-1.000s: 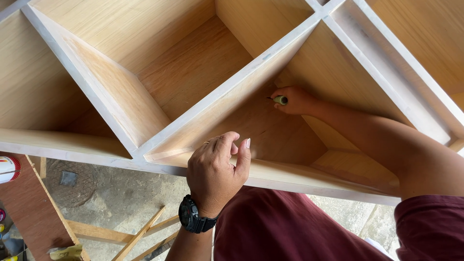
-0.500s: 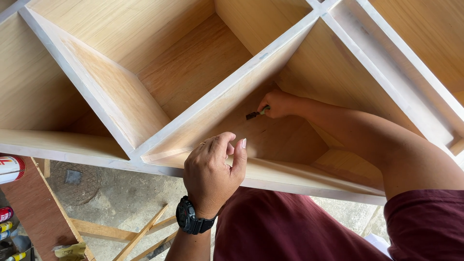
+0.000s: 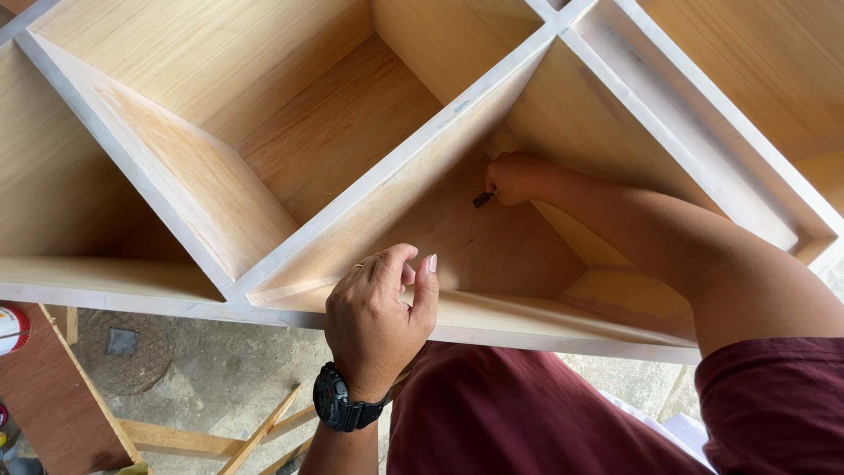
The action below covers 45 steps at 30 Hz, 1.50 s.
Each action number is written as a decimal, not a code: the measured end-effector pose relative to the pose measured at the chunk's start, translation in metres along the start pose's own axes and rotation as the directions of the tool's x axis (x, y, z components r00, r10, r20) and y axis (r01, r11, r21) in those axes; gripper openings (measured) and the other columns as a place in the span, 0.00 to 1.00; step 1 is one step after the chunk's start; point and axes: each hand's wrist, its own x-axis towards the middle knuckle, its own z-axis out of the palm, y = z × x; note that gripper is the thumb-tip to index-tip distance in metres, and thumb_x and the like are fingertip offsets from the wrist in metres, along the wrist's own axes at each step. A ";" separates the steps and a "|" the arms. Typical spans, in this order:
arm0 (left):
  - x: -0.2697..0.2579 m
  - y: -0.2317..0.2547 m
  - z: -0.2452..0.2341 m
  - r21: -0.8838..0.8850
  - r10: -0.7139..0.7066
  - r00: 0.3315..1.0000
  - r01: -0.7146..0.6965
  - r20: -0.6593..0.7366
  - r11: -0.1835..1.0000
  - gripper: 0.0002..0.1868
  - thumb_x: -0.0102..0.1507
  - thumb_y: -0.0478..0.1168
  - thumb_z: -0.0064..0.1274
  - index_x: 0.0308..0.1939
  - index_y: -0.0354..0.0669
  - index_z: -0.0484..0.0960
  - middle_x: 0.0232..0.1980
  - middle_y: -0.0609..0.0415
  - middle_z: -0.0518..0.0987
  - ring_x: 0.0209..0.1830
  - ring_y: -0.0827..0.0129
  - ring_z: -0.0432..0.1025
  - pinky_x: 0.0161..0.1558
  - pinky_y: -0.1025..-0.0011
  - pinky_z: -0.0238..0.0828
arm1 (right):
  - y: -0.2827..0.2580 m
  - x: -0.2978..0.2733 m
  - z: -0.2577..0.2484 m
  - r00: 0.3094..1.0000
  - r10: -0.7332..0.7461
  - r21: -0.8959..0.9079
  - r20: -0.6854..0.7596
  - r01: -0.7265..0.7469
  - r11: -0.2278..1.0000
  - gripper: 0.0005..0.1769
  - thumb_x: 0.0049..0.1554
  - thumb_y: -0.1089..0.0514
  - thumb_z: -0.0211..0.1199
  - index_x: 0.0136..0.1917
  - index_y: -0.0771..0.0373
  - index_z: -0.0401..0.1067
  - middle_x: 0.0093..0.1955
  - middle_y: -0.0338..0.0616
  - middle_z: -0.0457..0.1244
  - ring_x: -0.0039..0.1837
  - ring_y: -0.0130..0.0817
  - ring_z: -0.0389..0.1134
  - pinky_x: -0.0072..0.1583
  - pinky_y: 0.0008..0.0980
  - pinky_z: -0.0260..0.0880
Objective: Using a chisel and sanding tool to finish the joints of a wooden shelf
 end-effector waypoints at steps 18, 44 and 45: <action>-0.002 -0.002 0.001 0.001 0.002 1.000 -0.002 -0.010 1.000 0.09 0.67 0.48 0.63 0.43 0.48 0.85 0.26 0.62 0.79 0.25 0.64 0.79 0.31 0.62 0.78 | -0.023 -0.019 0.018 0.923 0.095 0.243 -0.374 -0.002 0.970 0.24 0.69 0.62 0.50 0.70 0.81 0.74 0.61 0.76 0.69 0.60 0.60 0.74 0.55 0.49 0.80; -0.004 -0.003 0.003 0.004 0.017 0.999 -0.017 -0.029 1.000 0.09 0.67 0.48 0.62 0.43 0.49 0.85 0.26 0.62 0.79 0.25 0.64 0.79 0.31 0.63 0.78 | 0.027 0.002 0.093 0.966 -0.029 0.018 -0.256 0.035 0.999 0.20 0.69 0.56 0.50 0.53 0.74 0.78 0.52 0.64 0.66 0.49 0.48 0.72 0.45 0.39 0.76; -0.004 -0.004 0.003 0.007 0.018 0.999 -0.018 -0.032 1.000 0.09 0.67 0.48 0.63 0.43 0.49 0.85 0.26 0.63 0.79 0.25 0.65 0.79 0.31 0.63 0.78 | 0.027 0.001 0.094 0.968 -0.029 -0.007 -0.250 0.028 1.000 0.19 0.69 0.56 0.51 0.52 0.73 0.78 0.52 0.63 0.66 0.49 0.47 0.72 0.45 0.38 0.76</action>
